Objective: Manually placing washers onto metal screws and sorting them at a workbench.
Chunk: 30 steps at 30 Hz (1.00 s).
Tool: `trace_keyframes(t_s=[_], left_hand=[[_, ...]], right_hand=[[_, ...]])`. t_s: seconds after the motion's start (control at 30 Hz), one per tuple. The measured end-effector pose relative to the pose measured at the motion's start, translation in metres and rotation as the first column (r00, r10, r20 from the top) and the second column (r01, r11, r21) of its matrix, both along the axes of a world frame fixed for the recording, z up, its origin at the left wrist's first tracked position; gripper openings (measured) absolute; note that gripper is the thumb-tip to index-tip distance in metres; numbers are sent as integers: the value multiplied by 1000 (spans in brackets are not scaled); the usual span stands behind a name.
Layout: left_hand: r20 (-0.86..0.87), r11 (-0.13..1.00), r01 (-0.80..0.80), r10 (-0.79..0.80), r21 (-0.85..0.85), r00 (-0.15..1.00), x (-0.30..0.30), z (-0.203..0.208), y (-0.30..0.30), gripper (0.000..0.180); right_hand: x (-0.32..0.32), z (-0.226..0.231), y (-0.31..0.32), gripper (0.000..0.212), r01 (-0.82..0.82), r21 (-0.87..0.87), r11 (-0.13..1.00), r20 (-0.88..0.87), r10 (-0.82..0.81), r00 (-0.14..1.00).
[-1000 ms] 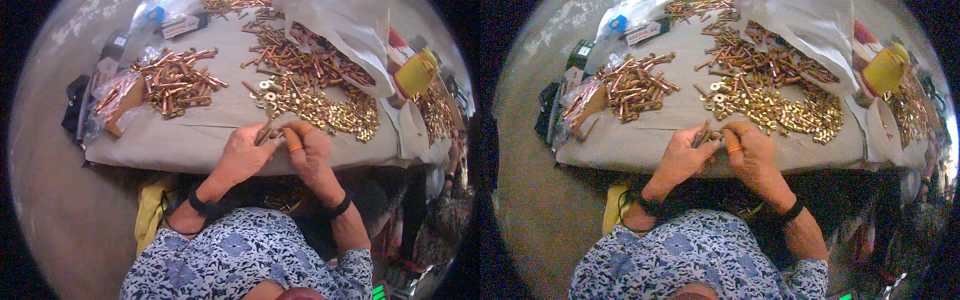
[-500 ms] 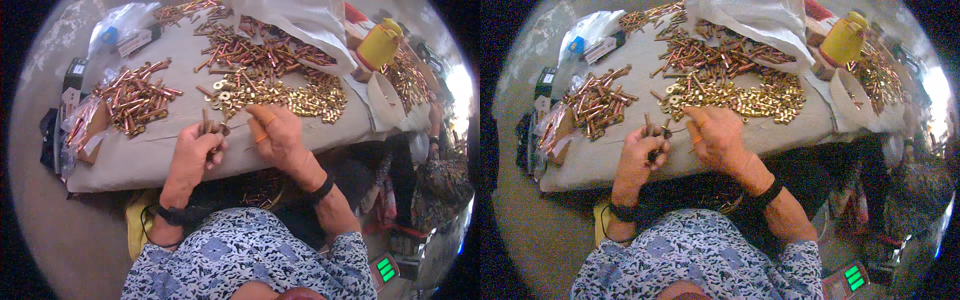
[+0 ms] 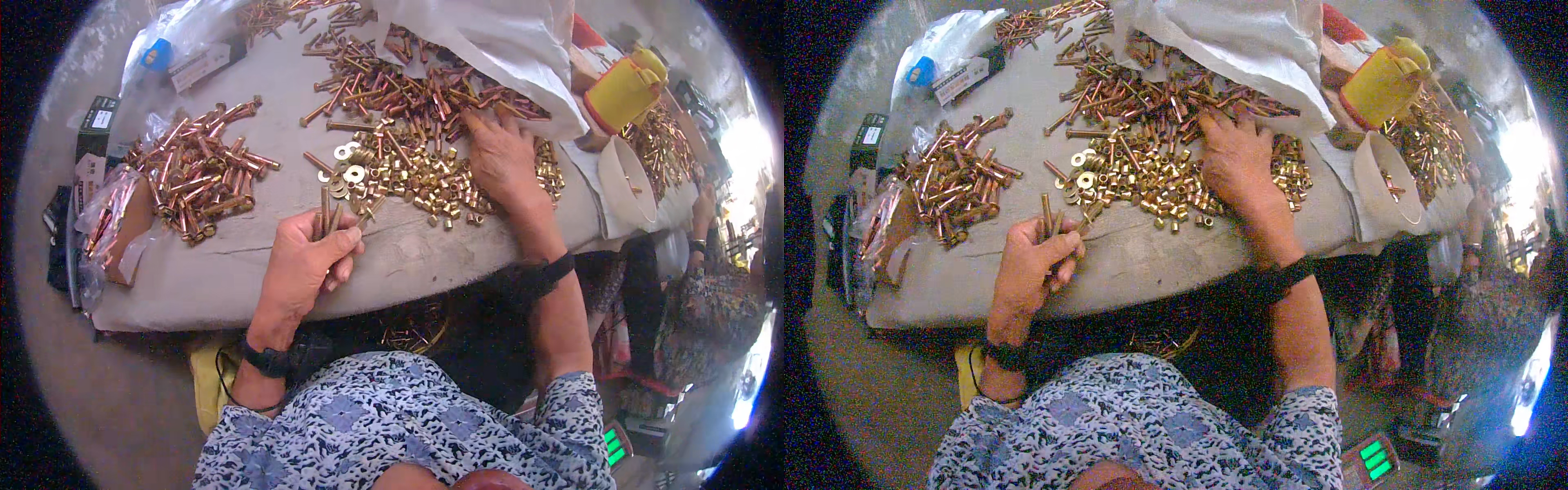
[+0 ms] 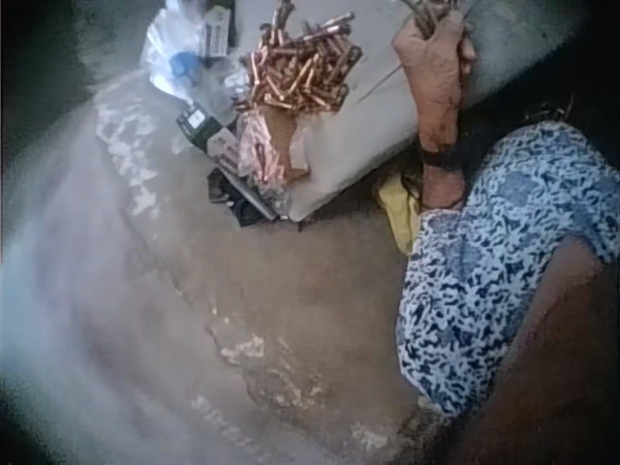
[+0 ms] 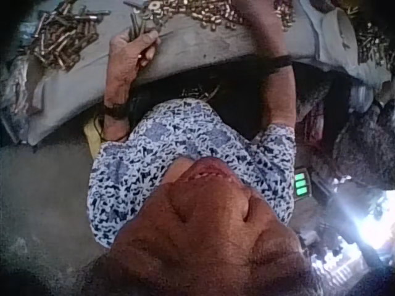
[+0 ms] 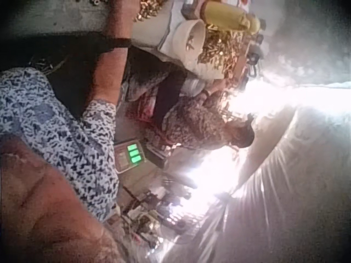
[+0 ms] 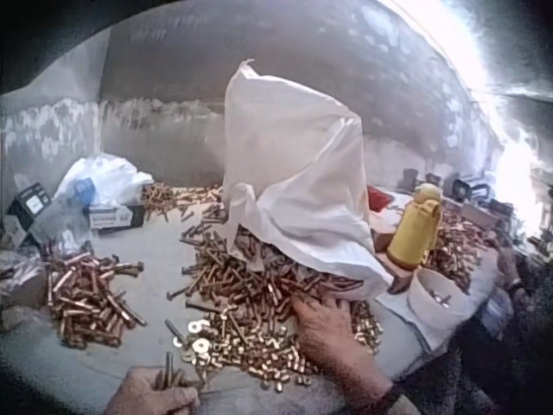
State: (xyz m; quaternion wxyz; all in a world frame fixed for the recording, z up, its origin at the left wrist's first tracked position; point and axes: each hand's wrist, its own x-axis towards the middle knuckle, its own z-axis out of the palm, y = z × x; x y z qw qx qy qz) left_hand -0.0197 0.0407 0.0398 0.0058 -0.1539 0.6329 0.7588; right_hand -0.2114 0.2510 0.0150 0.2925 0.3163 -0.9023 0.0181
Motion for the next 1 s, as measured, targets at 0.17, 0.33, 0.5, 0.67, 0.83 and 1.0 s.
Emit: trace_keyframes(t_s=[0.17,0.33,0.5,0.67,0.83,1.0], left_hand=[[-57,999,37,-36,2,998,3,-1,-1,17],[-18,997,77,-78,-30,997,3,13,6,14],[-9,998,22,-22,-53,1000,4,5,5,21],[0,997,19,-19,-70,1000,6,6,5,18],[-53,997,15,-19,-72,998,8,8,13,16],[-48,993,-13,7,-117,999,8,10,19,16]], right_hand=[[-1,4,-2,13,-49,-82,995,-34,47,998],[3,7,-2,12,-8,-85,996,-41,5,999],[9,8,-2,7,-15,-49,999,-11,15,1000],[5,7,3,9,8,-21,1000,110,-6,994],[22,17,2,9,-217,-409,886,-60,211,976],[73,40,-10,11,-153,-597,788,241,358,902]])
